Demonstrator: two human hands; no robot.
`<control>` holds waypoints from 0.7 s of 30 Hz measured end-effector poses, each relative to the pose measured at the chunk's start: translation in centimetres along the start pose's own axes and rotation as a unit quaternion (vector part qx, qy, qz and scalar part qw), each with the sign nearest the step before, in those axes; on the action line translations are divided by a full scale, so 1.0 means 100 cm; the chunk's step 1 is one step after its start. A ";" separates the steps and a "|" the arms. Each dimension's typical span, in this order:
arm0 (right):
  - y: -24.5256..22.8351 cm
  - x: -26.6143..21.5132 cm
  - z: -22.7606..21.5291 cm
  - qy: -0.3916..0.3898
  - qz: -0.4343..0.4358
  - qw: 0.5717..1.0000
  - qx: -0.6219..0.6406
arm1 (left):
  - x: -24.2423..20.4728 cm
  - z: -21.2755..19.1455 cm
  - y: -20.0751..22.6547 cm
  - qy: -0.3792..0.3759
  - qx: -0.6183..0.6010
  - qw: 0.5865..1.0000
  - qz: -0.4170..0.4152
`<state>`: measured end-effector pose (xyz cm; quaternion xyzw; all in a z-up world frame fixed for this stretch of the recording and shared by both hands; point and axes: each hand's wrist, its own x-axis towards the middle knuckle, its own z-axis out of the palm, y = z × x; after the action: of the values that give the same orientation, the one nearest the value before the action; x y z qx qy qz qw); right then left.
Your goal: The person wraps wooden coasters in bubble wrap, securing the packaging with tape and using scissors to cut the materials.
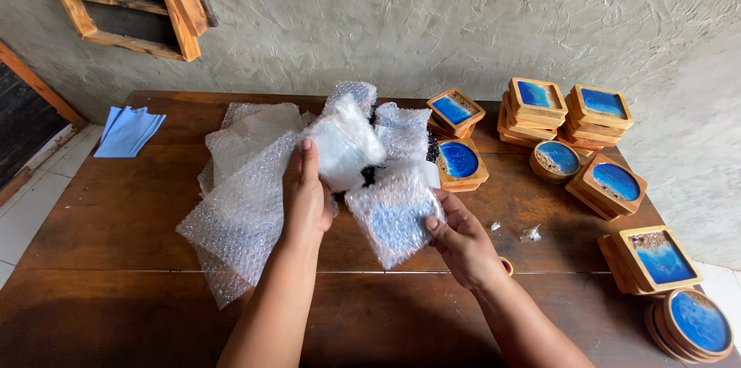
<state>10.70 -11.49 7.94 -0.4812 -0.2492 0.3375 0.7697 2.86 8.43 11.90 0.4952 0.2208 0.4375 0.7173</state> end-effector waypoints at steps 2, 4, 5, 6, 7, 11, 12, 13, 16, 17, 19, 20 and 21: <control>0.003 0.010 0.010 0.020 -0.073 0.997 0.011 | -0.016 0.002 0.011 -0.006 0.055 0.990 -0.132; 0.006 0.016 0.018 0.026 -0.088 0.996 0.001 | -0.021 -0.001 -0.007 0.006 -0.018 0.991 -0.133; 0.008 0.020 0.022 0.033 -0.103 0.994 -0.009 | -0.024 -0.002 -0.016 0.017 -0.090 0.987 -0.133; 0.010 0.024 0.025 0.032 -0.102 0.994 -0.010 | -0.019 -0.006 -0.029 0.019 -0.090 0.987 -0.133; 0.012 0.028 0.029 0.049 -0.119 0.991 -0.027 | -0.015 -0.011 -0.043 0.008 -0.103 0.983 -0.153; 0.019 0.039 0.039 0.097 -0.157 0.979 -0.090 | -0.010 -0.024 -0.060 -0.014 -0.119 0.977 -0.178; 0.022 0.040 0.039 0.097 -0.157 0.979 -0.092 | -0.012 -0.027 -0.061 -0.014 -0.120 0.977 -0.178; 0.025 0.041 0.039 0.105 -0.174 0.969 -0.138 | -0.013 -0.029 -0.062 -0.026 -0.115 0.976 -0.181; 0.022 0.038 0.046 0.108 -0.204 0.950 -0.211 | -0.007 -0.037 -0.085 -0.029 -0.126 0.974 -0.186; 0.020 0.035 0.049 0.104 -0.218 0.941 -0.237 | -0.004 -0.041 -0.096 -0.021 -0.140 0.972 -0.188; 0.024 0.027 0.050 0.083 -0.217 0.945 -0.231 | -0.008 -0.039 -0.080 -0.016 -0.162 0.970 -0.179; 0.026 0.024 0.050 0.065 -0.218 0.947 -0.225 | -0.010 -0.038 -0.072 -0.014 -0.183 0.968 -0.169; 0.027 0.025 0.049 0.064 -0.217 0.947 -0.226 | -0.008 -0.040 -0.074 -0.013 -0.184 0.968 -0.169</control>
<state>8.04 -5.93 7.62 -0.5975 -0.3681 0.0656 0.7094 2.46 8.84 3.49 0.3156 0.2073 0.3367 0.8626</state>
